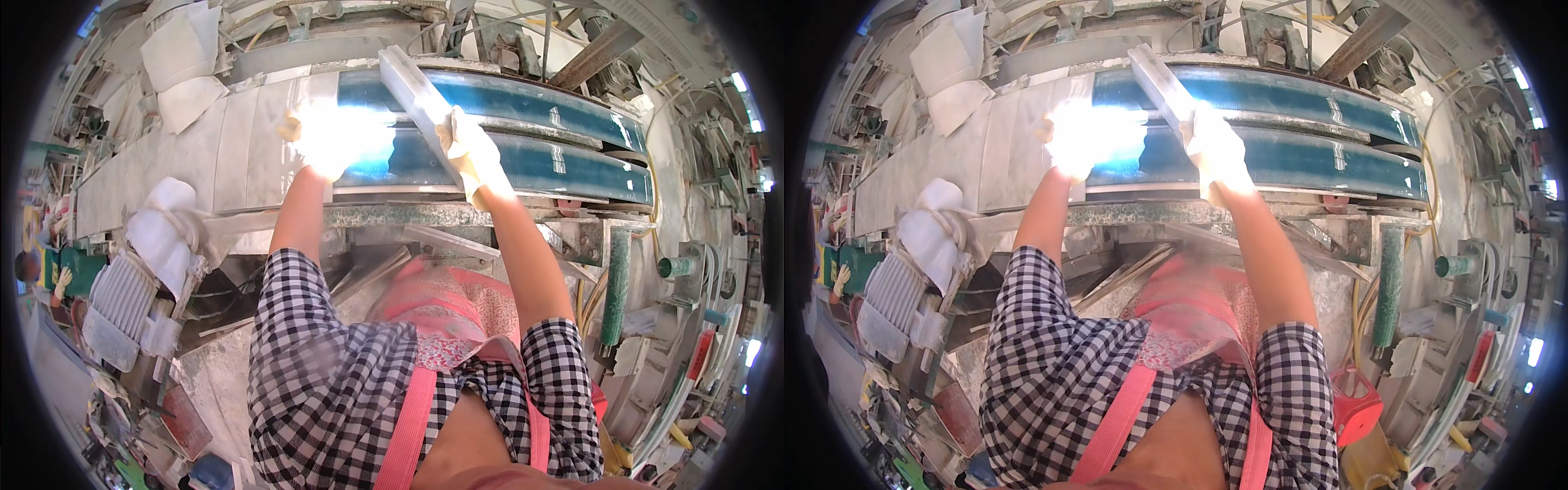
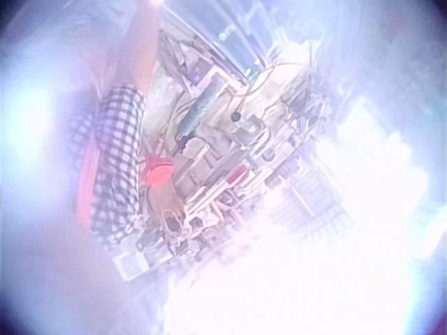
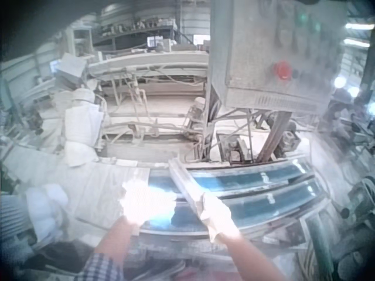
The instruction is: The person repeatedly picks up thin rectangular sheets and rubs their edges against a moving belt sander. They then stack the processed sheets on a nearby pile. The person wears gloves and an apron while working in a factory setting.
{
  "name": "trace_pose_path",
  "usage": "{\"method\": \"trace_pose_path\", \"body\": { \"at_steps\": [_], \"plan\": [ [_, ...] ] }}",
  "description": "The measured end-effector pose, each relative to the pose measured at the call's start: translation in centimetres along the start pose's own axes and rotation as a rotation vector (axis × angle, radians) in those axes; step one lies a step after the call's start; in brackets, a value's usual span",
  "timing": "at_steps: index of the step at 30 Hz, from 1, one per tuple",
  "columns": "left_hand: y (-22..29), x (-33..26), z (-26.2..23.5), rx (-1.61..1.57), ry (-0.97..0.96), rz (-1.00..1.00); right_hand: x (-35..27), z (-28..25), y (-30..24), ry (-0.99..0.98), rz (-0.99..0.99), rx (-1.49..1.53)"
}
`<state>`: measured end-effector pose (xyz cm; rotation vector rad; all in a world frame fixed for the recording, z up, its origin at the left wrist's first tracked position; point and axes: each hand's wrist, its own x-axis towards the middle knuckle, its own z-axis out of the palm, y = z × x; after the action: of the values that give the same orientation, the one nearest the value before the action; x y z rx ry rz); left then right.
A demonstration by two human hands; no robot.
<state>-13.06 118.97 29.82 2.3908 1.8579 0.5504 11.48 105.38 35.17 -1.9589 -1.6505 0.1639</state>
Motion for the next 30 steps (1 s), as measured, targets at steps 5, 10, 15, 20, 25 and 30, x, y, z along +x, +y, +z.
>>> {"method": "trace_pose_path", "body": {
  "at_steps": [5,10,15,20,25,30],
  "plan": [
    [-4.0,3.5,5.1,0.197,-0.206,-0.179,0.0,1.2,2.3,-0.016,-0.038,0.059],
    [-4.1,4.4,4.9,0.253,-0.236,-0.089,-0.2,0.3,2.0,0.000,-0.080,0.089],
    [-3.7,5.6,-3.0,0.072,-0.329,0.017,-0.1,-0.5,1.8,-0.082,-0.002,0.087],
    [0.1,1.1,-5.0,-1.330,-0.400,-0.086,0.9,-1.3,2.0,-0.125,-0.013,0.163],
    [8.8,-1.6,-0.5,-1.001,-0.166,0.219,0.3,-2.5,0.8,-0.233,0.085,0.172],
    [6.8,-1.2,-0.3,-1.510,-0.389,-0.094,-0.4,-2.5,0.2,-0.074,0.026,0.002]
  ]
}}
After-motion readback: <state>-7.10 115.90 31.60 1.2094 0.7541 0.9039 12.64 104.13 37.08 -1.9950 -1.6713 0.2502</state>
